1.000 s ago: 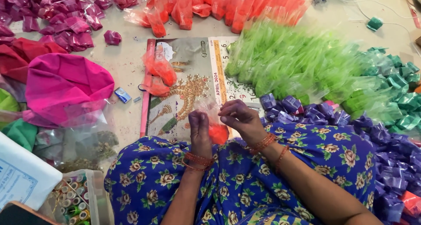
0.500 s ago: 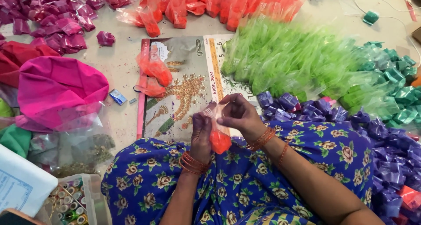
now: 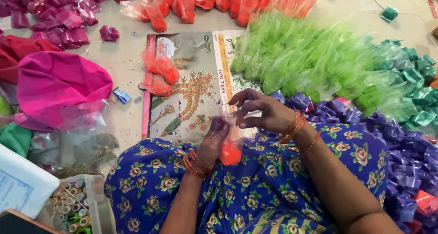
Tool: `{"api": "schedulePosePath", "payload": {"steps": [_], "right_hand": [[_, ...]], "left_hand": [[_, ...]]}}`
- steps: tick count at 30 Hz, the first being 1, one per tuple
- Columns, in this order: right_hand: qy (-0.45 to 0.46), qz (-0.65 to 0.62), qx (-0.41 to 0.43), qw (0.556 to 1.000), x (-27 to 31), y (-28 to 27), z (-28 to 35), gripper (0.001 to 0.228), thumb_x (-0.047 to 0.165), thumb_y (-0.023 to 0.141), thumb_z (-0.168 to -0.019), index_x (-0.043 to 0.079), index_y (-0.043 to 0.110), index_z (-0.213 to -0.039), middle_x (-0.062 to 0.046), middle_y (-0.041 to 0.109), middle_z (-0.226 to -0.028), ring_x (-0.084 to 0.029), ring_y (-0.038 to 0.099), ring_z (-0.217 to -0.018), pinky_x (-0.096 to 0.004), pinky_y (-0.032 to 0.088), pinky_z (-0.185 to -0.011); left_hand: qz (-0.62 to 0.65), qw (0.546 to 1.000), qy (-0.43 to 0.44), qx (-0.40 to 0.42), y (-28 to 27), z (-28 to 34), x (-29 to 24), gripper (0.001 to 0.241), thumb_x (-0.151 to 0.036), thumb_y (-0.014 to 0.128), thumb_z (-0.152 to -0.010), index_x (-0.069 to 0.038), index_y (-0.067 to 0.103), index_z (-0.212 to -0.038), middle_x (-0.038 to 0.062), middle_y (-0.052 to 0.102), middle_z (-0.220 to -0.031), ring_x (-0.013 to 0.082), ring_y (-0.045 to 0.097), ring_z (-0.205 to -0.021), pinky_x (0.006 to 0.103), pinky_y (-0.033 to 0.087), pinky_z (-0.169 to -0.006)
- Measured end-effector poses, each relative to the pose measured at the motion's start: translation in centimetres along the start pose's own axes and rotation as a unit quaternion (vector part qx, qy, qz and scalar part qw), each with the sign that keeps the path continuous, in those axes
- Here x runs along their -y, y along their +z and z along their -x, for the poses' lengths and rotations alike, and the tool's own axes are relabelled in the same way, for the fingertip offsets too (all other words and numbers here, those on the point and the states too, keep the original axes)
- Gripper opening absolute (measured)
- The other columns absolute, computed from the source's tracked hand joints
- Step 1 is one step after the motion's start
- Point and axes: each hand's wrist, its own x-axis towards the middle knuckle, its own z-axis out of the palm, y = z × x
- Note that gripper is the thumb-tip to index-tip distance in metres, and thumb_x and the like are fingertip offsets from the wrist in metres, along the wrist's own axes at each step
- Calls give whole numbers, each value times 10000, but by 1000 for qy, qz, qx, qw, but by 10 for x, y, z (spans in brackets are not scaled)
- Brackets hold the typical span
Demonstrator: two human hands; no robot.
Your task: The person sits on the floor and ties small colored net fabric pouches. They gather the open end of each net pouch, twist and knot it closed by hand, and place the finished knotted pouches in rows on the floor with the other completed bundles.
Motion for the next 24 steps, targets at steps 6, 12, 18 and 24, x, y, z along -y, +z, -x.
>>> {"api": "schedulePosePath", "payload": {"steps": [6,12,18,24], "right_hand": [[-19,17,67,997,-2,-9,5,119,196,785,-885,82,754,-880,-80,603,-1406,-270,514,-1380,-441,429,-1128],[-32,13,134,990,4,-19,3,161,200,826,-808,109,797,-937,-106,545,-1508,-321,383,-1482,-505,323,-1194],[-48,114,134,983,7,-11,2,136,163,871,-708,156,810,-830,-48,565,-1496,-336,303,-1510,-535,262,-1196],[-56,168,74,981,8,-8,2,124,168,879,-694,152,770,-749,-16,597,-1460,-318,328,-1498,-526,258,-1206]], "left_hand": [[-13,997,2,81,-1,2,5,189,-114,469,-1138,-84,562,-1300,-18,594,-1246,71,532,-1166,269,448,-1056],[-25,995,3,94,8,2,-6,185,-113,455,-1115,-97,544,-1277,-19,597,-1293,61,531,-1194,259,450,-1067],[-20,996,-12,84,-5,2,17,138,-104,469,-1139,-92,561,-1241,-25,579,-1230,61,518,-1144,259,451,-1037],[-27,995,13,93,3,-2,12,140,-121,468,-1133,-109,568,-1230,-41,591,-1188,45,515,-1115,238,446,-1017]]}}
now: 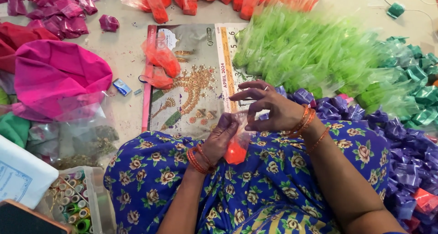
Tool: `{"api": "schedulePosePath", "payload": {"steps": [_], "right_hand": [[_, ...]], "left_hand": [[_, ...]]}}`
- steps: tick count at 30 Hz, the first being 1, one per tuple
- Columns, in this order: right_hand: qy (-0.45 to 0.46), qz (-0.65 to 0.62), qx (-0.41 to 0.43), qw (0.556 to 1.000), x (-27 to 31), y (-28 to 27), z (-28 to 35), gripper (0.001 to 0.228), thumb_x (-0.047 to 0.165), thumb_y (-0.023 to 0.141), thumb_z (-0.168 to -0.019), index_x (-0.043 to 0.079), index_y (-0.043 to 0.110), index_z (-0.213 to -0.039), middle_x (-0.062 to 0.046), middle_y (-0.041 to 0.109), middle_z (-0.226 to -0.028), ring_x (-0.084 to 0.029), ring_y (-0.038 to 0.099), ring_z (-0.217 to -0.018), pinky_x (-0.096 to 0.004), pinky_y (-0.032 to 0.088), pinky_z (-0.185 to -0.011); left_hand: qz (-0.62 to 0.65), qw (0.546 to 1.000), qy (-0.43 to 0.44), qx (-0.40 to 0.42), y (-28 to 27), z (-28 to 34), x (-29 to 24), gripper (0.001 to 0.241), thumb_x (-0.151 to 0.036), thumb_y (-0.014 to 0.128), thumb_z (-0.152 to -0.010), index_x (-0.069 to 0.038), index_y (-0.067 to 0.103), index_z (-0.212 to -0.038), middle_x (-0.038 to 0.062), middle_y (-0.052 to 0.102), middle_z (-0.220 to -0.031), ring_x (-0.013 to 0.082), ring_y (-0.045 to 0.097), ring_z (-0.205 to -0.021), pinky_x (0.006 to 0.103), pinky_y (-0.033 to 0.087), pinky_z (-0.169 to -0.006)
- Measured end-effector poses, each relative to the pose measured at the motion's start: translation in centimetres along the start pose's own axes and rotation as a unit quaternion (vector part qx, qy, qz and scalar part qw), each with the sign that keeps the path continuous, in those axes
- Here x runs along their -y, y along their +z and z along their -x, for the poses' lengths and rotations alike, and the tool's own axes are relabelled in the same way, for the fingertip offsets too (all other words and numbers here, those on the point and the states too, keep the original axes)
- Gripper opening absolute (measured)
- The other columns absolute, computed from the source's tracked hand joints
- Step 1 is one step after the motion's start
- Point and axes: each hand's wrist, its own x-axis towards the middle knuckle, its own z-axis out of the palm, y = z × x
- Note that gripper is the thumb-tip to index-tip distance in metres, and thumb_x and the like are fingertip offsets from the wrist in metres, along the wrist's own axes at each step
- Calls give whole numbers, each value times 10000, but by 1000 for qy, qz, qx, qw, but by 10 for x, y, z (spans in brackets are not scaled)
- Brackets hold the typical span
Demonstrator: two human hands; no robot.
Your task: The person sits on the floor and ties small colored net fabric pouches. They gather the open end of each net pouch, twist and knot it closed by hand, and place the finished knotted pouches in rows on the floor with the other completed bundles.
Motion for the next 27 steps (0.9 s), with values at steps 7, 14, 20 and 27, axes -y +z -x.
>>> {"api": "schedulePosePath", "payload": {"steps": [7,14,20,27], "right_hand": [[60,-208,-224,950,-6,7,3,108,148,791,-893,84,706,-875,-93,571,-1489,-245,452,-1436,-437,351,-1187],[195,-141,-286,928,1,68,-3,223,245,778,-912,35,756,-982,-55,764,-885,-111,691,-810,-265,575,-730],[99,16,-311,945,30,92,-14,293,261,817,-841,30,723,-994,-104,744,-918,-225,731,-836,-328,577,-752],[119,82,-348,926,27,94,-13,147,176,747,-900,80,767,-1010,-96,782,-926,-279,734,-833,-390,572,-783]], "left_hand": [[-37,997,6,-67,9,1,-16,220,-162,471,-1118,-112,583,-1300,-9,594,-1276,90,511,-1182,276,424,-1068],[-130,955,154,-219,-1,-11,-19,181,-212,458,-1114,-95,537,-1228,57,588,-1377,154,519,-1296,327,395,-1153],[-147,926,186,-295,-5,-9,-10,151,-221,469,-1122,-87,511,-1175,46,612,-1161,138,573,-1098,317,485,-1002],[-138,925,187,-300,-1,-10,-9,145,-187,558,-1121,-70,545,-1206,-2,584,-1080,67,539,-974,232,493,-873]]}}
